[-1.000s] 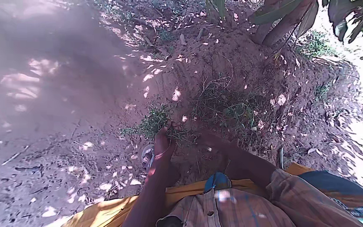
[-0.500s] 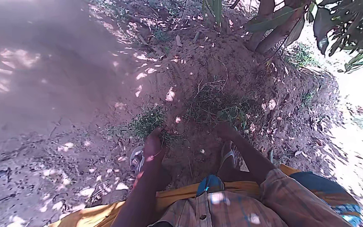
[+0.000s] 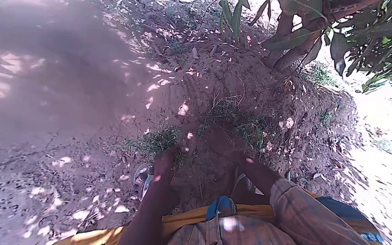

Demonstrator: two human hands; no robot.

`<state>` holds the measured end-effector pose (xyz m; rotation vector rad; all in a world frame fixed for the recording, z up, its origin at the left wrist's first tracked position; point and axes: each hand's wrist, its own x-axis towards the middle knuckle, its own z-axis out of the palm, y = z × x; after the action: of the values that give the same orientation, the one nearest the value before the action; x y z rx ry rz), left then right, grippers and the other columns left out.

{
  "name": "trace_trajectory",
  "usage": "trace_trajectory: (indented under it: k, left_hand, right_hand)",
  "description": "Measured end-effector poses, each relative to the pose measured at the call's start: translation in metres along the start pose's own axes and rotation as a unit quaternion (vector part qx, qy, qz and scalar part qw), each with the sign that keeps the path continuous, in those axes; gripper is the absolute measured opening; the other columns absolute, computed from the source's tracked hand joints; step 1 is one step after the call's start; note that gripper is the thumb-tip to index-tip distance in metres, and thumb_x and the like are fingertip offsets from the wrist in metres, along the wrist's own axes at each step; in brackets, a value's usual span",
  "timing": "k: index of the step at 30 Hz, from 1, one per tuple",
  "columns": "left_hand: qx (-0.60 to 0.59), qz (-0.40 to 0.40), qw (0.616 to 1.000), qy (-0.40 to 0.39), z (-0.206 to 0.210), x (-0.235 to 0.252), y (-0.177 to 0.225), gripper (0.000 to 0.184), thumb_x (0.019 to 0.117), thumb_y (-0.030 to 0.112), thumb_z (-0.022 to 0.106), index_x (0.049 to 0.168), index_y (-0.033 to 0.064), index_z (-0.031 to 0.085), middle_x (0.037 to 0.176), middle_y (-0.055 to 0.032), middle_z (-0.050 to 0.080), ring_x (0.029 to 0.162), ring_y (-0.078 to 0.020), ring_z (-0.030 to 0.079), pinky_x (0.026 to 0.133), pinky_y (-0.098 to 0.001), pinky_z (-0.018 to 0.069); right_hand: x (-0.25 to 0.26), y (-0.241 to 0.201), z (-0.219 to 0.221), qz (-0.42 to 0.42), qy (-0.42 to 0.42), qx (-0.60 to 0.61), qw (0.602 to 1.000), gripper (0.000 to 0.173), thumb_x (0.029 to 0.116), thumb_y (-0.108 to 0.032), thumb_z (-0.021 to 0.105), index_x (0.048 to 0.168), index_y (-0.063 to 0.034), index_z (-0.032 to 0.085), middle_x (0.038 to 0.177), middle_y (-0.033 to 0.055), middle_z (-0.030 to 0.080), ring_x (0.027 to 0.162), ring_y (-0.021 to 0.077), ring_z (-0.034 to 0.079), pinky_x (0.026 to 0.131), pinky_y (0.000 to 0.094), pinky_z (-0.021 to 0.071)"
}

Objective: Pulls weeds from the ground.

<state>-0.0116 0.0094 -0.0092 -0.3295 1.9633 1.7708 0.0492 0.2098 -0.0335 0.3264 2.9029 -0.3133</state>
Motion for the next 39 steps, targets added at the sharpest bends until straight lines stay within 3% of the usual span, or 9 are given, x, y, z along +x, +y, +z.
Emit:
trace_trajectory:
  k: [3,7,16,22,24,28,32,36,39]
  left_hand:
    - [0.049,-0.003,0.999,-0.001,-0.002,-0.001,0.000,0.026,0.1048,0.013,0.053,0.118,-0.0071,0.063,0.110,-0.0143,0.066,0.097,-0.0136,0.060,0.088,-0.0311,0.0482]
    - [0.070,-0.007,0.998,-0.001,-0.003,-0.003,0.003,0.034,0.1044,0.016,0.055,0.128,-0.0083,0.060,0.127,-0.0227,0.062,0.115,-0.0233,0.060,0.101,-0.0401,0.0458]
    - [0.088,-0.051,0.995,-0.013,-0.002,-0.006,0.004,0.055,0.1024,0.028,0.061,0.140,-0.0104,0.049,0.140,-0.0303,0.053,0.133,-0.0399,0.050,0.111,-0.0543,0.0378]
    - [0.035,-0.046,0.998,-0.018,0.002,-0.007,0.006,0.056,0.1018,0.021,0.062,0.146,-0.0082,0.043,0.142,-0.0274,0.053,0.132,-0.0348,0.052,0.111,-0.0489,0.0403]
    - [0.018,-0.039,0.999,-0.008,0.003,-0.007,0.007,0.055,0.1017,0.018,0.062,0.146,-0.0073,0.042,0.140,-0.0268,0.053,0.128,-0.0323,0.053,0.108,-0.0468,0.0417]
    - [0.004,-0.037,0.999,-0.004,0.002,-0.009,0.009,0.059,0.1022,0.016,0.061,0.151,-0.0065,0.036,0.145,-0.0267,0.050,0.132,-0.0319,0.051,0.109,-0.0456,0.0402]
    - [0.000,-0.010,1.000,-0.014,0.004,-0.006,0.003,0.056,0.1012,0.014,0.061,0.148,-0.0066,0.039,0.142,-0.0259,0.052,0.128,-0.0302,0.053,0.107,-0.0446,0.0423]
    - [0.007,-0.009,1.000,-0.022,0.005,-0.009,0.005,0.057,0.1014,0.016,0.061,0.149,-0.0069,0.039,0.145,-0.0270,0.050,0.132,-0.0326,0.051,0.111,-0.0468,0.0395]
    - [-0.004,0.002,1.000,-0.023,0.008,-0.010,0.005,0.052,0.1010,0.014,0.062,0.145,-0.0071,0.043,0.140,-0.0258,0.053,0.127,-0.0289,0.054,0.108,-0.0443,0.0419]
  right_hand:
    - [-0.006,-0.020,-0.008,0.091,0.021,0.052,0.994,0.029,0.1009,-0.013,0.058,0.126,-0.0065,0.071,0.153,0.0230,0.046,0.142,0.0426,0.041,0.113,0.0578,0.0364]
    - [-0.006,0.005,-0.012,0.135,-0.113,0.013,0.984,0.042,0.1044,-0.018,0.047,0.144,-0.0090,0.057,0.159,0.0150,0.041,0.144,0.0370,0.040,0.112,0.0542,0.0385]
    - [-0.027,0.044,-0.088,0.214,0.091,0.087,0.969,0.036,0.1070,-0.020,0.048,0.133,-0.0022,0.065,0.139,0.0203,0.060,0.127,0.0361,0.059,0.108,0.0507,0.0445]
    - [-0.021,0.045,-0.044,0.169,-0.069,0.005,0.983,0.039,0.1055,-0.024,0.050,0.139,-0.0075,0.062,0.163,0.0168,0.035,0.152,0.0372,0.027,0.123,0.0533,0.0202]
    - [-0.024,0.052,-0.035,0.207,-0.088,0.020,0.974,0.043,0.1059,-0.024,0.049,0.145,-0.0069,0.056,0.160,0.0154,0.041,0.153,0.0345,0.026,0.123,0.0551,0.0174]
    - [-0.042,0.083,-0.080,0.288,0.044,0.109,0.950,0.039,0.1093,-0.022,0.043,0.132,0.0027,0.063,0.130,0.0248,0.064,0.126,0.0373,0.058,0.108,0.0530,0.0406]
    - [-0.077,0.131,-0.137,0.298,0.192,0.201,0.913,0.031,0.1068,-0.012,0.047,0.124,0.0062,0.067,0.123,0.0244,0.068,0.116,0.0323,0.064,0.103,0.0469,0.0457]
    - [-0.119,0.143,-0.165,0.257,0.283,0.330,0.863,0.030,0.1031,-0.001,0.042,0.121,0.0081,0.064,0.112,0.0171,0.069,0.082,0.0155,0.067,0.075,0.0318,0.0558]
    - [-0.133,0.146,-0.154,0.249,0.291,0.444,0.810,0.025,0.1021,0.001,0.043,0.116,0.0086,0.063,0.100,0.0115,0.068,0.073,0.0105,0.065,0.068,0.0267,0.0556]
